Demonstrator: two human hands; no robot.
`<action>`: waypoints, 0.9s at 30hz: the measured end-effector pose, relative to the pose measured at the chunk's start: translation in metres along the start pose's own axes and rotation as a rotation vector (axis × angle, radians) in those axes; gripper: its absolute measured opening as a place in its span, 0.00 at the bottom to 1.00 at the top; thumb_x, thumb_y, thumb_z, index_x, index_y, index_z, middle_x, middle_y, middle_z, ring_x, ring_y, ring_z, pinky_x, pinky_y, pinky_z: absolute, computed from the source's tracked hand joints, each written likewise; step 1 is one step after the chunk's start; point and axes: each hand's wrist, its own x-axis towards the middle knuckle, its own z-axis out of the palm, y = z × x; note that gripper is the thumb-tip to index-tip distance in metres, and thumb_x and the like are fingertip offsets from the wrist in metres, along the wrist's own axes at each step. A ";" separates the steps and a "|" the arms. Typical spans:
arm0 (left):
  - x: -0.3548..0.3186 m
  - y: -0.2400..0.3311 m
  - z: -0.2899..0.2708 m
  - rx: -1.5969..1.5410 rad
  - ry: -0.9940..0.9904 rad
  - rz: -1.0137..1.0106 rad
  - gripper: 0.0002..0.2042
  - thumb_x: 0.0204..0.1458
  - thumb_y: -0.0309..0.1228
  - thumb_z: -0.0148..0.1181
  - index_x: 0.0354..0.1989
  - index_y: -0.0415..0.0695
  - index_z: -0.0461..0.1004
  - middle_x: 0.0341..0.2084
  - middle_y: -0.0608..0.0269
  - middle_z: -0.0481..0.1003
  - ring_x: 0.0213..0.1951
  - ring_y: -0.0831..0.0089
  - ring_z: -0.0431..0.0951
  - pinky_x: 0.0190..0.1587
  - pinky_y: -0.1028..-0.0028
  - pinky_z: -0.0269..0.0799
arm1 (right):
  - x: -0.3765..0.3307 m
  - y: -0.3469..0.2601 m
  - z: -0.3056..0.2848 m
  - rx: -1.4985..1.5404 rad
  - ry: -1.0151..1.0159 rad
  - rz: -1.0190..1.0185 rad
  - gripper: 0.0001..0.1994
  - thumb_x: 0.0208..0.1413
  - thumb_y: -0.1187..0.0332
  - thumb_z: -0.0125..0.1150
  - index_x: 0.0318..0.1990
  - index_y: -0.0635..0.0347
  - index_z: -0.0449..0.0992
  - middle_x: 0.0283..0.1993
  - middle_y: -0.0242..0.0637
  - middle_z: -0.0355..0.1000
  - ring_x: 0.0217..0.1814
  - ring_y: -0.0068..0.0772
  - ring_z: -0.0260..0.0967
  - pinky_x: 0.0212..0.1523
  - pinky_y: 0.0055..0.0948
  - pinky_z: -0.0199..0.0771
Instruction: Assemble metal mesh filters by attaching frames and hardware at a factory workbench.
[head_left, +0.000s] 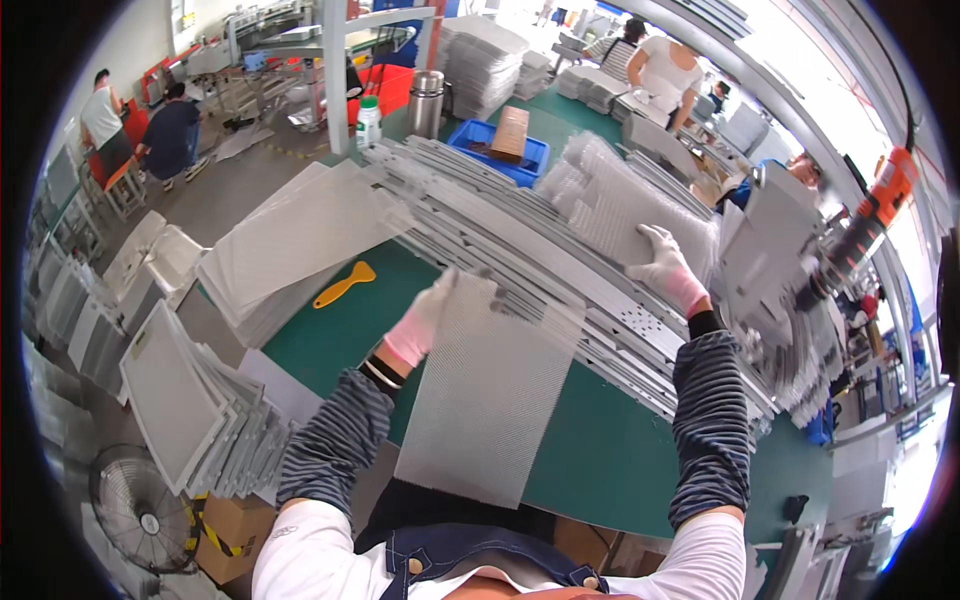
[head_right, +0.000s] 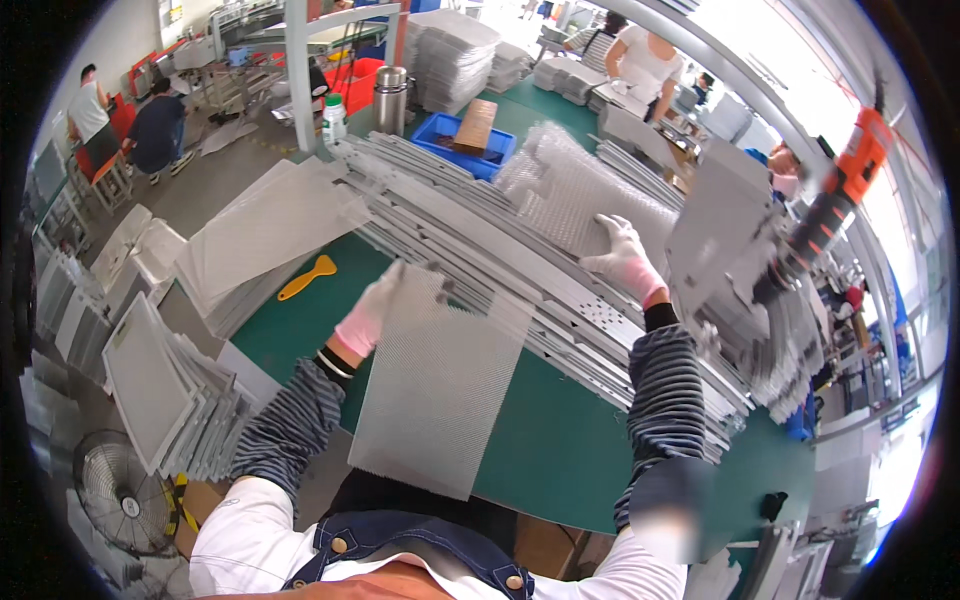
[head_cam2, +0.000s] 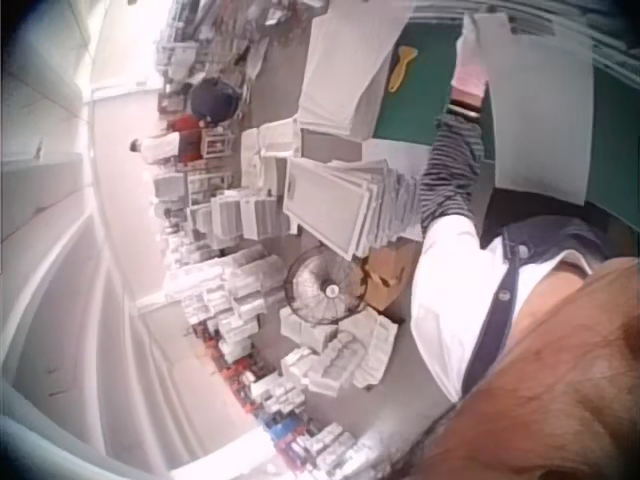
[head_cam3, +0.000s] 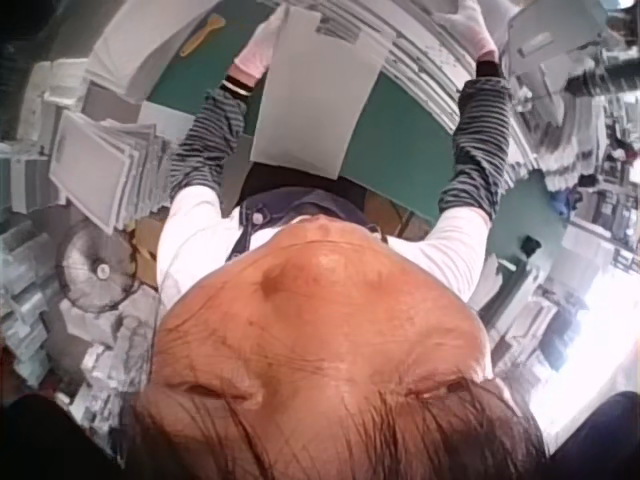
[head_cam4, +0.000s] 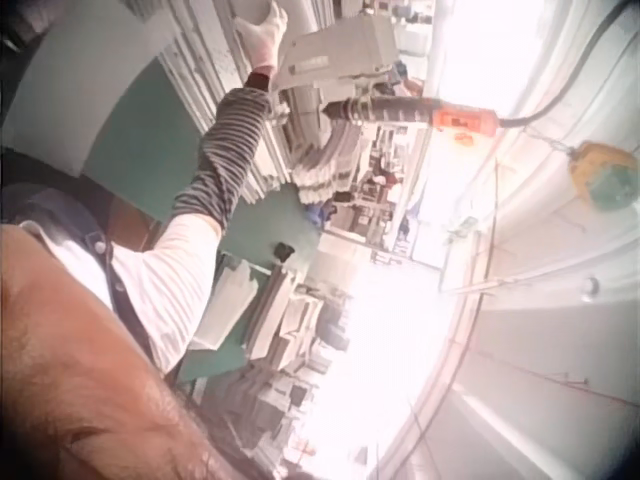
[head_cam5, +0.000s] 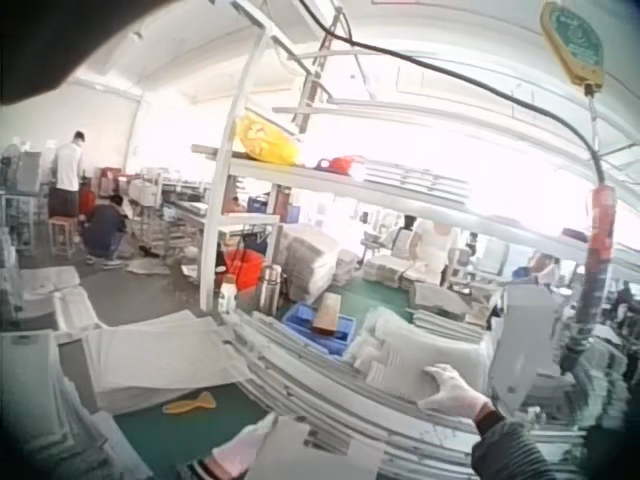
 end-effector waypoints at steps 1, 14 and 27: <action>0.012 -0.018 -0.019 -0.072 -0.026 -0.094 0.28 0.68 0.49 0.30 0.64 0.38 0.58 0.55 0.47 0.68 0.53 0.55 0.70 0.56 0.61 0.69 | 0.002 -0.005 0.003 0.018 -0.022 -0.005 0.43 0.38 0.57 0.73 0.65 0.60 0.62 0.69 0.54 0.53 0.72 0.53 0.47 0.72 0.39 0.48; 0.025 -0.055 -0.031 -0.045 -0.047 -0.113 0.27 0.66 0.52 0.37 0.59 0.40 0.59 0.47 0.49 0.70 0.46 0.59 0.72 0.49 0.63 0.73 | -0.010 -0.013 0.030 -0.060 0.143 -0.049 0.38 0.42 0.62 0.71 0.63 0.61 0.65 0.67 0.53 0.59 0.70 0.49 0.55 0.69 0.40 0.55; 0.026 -0.062 -0.039 -0.398 -0.119 -0.193 0.25 0.67 0.49 0.35 0.58 0.40 0.62 0.49 0.45 0.70 0.47 0.56 0.72 0.50 0.60 0.74 | -0.006 -0.011 0.064 -0.522 0.292 -0.278 0.32 0.45 0.60 0.67 0.58 0.61 0.65 0.59 0.49 0.61 0.66 0.54 0.55 0.67 0.52 0.55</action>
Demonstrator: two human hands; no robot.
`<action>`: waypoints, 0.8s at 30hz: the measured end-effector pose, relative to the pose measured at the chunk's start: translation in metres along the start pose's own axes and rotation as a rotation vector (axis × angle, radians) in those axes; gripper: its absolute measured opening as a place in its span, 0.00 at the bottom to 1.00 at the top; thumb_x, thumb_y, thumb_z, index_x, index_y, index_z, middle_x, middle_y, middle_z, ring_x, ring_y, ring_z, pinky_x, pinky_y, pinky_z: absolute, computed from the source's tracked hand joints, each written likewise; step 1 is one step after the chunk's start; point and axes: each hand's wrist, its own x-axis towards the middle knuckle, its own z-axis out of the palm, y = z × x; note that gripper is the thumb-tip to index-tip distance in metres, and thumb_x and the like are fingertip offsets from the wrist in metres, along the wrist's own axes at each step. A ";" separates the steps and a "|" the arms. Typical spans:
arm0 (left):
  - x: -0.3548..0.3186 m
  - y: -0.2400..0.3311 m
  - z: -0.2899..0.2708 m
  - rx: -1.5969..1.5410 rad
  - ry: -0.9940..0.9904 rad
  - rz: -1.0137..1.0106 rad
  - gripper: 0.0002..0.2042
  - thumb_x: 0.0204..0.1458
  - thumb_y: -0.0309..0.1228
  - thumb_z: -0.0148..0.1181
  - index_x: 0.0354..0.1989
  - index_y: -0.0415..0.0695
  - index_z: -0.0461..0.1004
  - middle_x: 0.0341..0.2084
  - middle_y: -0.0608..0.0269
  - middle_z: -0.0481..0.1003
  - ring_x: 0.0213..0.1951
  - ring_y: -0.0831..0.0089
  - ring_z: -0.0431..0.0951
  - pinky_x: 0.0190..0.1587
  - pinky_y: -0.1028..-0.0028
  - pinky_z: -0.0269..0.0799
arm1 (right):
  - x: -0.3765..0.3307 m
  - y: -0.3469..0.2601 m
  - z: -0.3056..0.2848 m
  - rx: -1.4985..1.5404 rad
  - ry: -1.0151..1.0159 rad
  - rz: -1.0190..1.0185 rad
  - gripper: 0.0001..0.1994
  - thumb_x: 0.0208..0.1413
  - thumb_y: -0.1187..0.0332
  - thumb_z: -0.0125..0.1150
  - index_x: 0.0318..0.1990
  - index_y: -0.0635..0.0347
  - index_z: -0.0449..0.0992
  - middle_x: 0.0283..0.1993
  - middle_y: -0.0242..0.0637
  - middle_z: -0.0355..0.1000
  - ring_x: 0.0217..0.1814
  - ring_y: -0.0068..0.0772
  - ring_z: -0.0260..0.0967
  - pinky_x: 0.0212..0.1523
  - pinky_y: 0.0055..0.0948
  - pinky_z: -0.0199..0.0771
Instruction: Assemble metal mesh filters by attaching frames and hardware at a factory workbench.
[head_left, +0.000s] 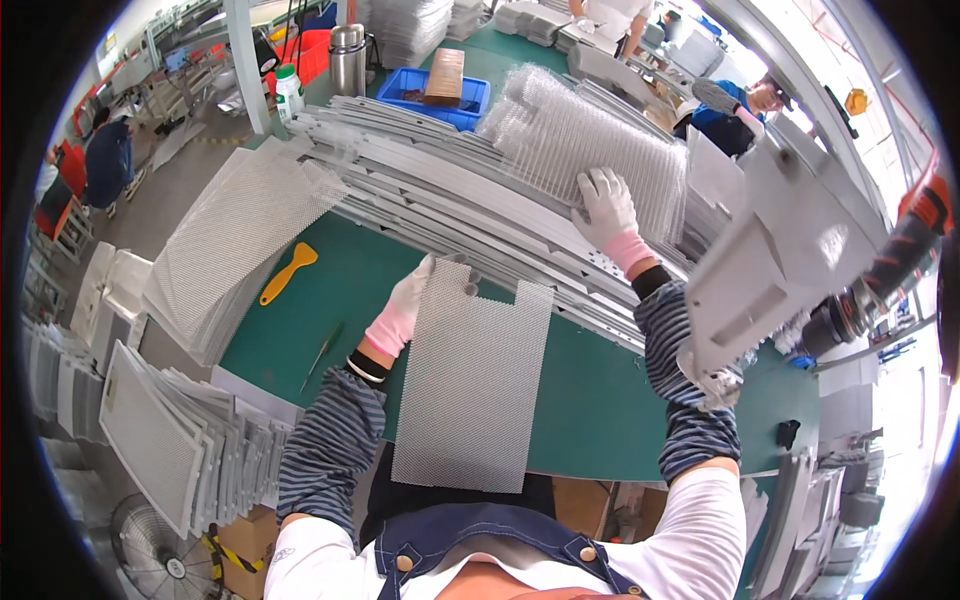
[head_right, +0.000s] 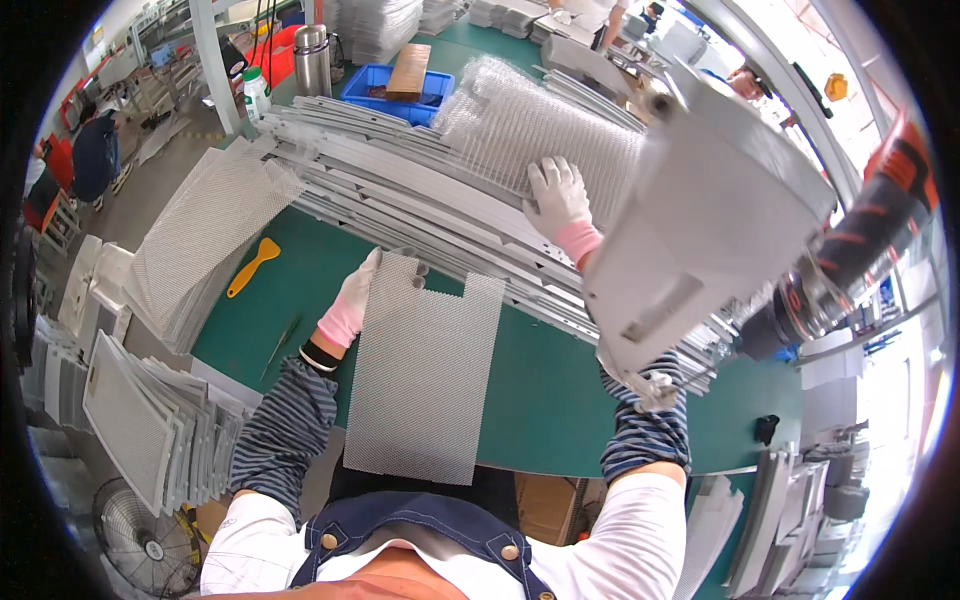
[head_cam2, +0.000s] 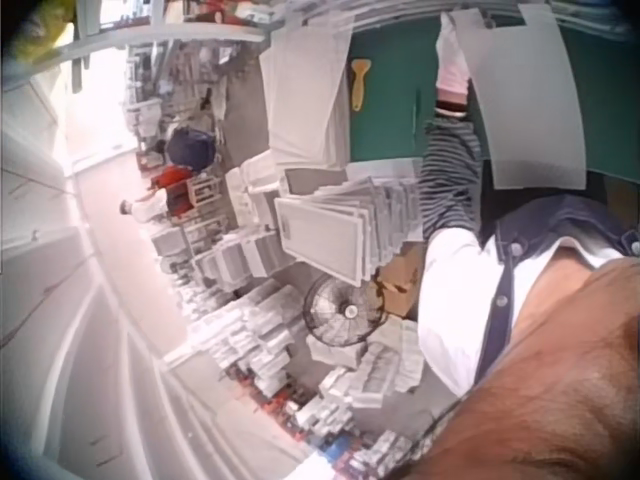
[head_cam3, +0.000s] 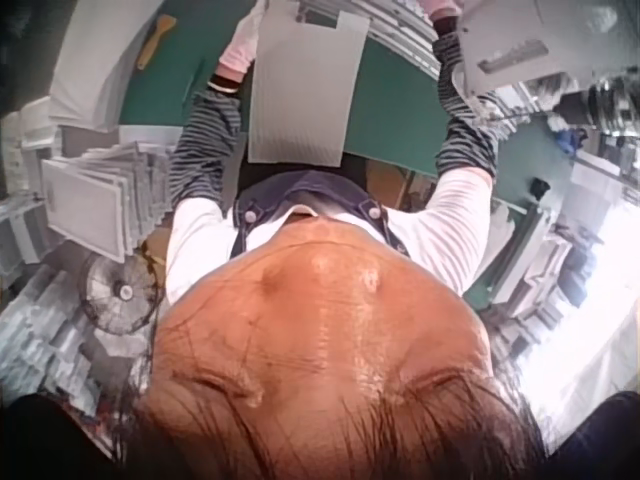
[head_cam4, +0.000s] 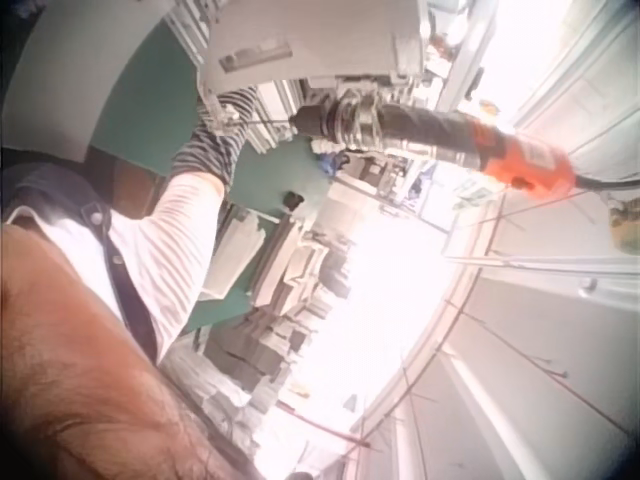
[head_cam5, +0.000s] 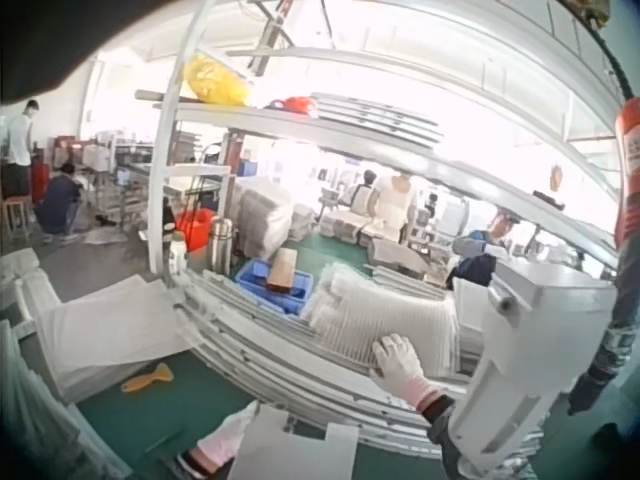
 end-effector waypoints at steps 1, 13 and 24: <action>0.003 -0.002 0.000 -0.003 -0.013 -0.013 0.24 0.67 0.49 0.36 0.58 0.40 0.62 0.50 0.45 0.70 0.47 0.56 0.72 0.50 0.59 0.73 | -0.001 0.003 0.000 0.005 0.016 0.023 0.33 0.45 0.59 0.67 0.59 0.61 0.65 0.60 0.49 0.60 0.67 0.54 0.54 0.67 0.52 0.54; 0.006 0.000 -0.008 0.215 0.090 0.011 0.32 0.59 0.52 0.52 0.62 0.37 0.58 0.49 0.51 0.71 0.48 0.60 0.74 0.51 0.62 0.74 | 0.015 0.052 -0.048 0.555 -0.165 0.165 0.32 0.46 0.69 0.66 0.62 0.62 0.66 0.58 0.49 0.67 0.62 0.48 0.64 0.64 0.36 0.63; 0.001 -0.001 -0.004 0.210 0.090 0.028 0.27 0.64 0.48 0.45 0.61 0.38 0.59 0.47 0.51 0.73 0.48 0.61 0.75 0.52 0.62 0.73 | -0.001 0.061 -0.090 -0.276 0.149 0.375 0.11 0.60 0.65 0.49 0.39 0.60 0.76 0.36 0.47 0.75 0.35 0.48 0.74 0.35 0.41 0.74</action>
